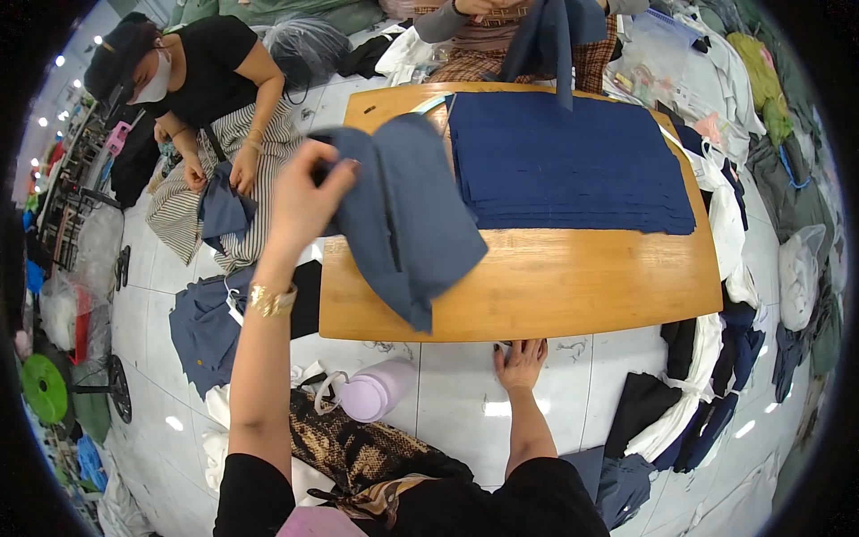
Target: Inspecting and sorting white garments while using a thread nipper to trim loose threads in a factory setting.
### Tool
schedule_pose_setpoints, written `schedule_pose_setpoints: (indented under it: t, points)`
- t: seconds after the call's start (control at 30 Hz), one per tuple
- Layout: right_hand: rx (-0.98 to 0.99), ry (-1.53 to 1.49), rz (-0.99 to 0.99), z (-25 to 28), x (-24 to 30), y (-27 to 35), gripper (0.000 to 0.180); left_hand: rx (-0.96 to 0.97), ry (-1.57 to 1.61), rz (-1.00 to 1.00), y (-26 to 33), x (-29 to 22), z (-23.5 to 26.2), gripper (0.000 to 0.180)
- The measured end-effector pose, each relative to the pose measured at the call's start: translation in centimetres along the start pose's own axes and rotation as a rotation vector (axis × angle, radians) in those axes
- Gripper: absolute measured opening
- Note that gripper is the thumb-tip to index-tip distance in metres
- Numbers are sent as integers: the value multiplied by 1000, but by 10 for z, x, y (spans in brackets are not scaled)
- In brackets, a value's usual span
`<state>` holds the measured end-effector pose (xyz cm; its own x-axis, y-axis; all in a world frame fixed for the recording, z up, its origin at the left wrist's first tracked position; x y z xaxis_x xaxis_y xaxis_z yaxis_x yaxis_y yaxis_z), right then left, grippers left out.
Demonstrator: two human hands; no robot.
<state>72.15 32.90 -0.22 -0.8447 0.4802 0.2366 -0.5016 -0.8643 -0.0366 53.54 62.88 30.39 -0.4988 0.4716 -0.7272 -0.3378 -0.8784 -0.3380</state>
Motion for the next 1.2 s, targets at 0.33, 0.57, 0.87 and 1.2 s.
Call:
schedule_pose_setpoints:
  t: [0.33,0.57,0.87,1.2]
  points:
    - [13,-30,-7,0,1,-3,50,15,-479,-271,63,26,-58,33]
    - [-1,31,-7,0,3,-4,49,272,-144,-435,93,37,-63,27]
    - [19,23,-5,-2,2,-2,50,363,-148,-463,96,39,-74,29]
    - [5,33,-3,2,4,-3,49,241,-144,-573,100,40,-75,23]
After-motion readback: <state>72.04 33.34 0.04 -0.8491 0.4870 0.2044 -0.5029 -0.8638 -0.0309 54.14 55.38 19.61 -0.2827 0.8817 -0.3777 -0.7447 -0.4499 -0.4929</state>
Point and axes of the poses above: each hand's wrist, its own y-axis away from the middle knuckle, its own z-axis out of the back of the hand, x = y × z, the point moved 3 cm from there along -y, towards the middle knuckle, and after that the axes turned 1 degree about z, right-handed, at the moved point
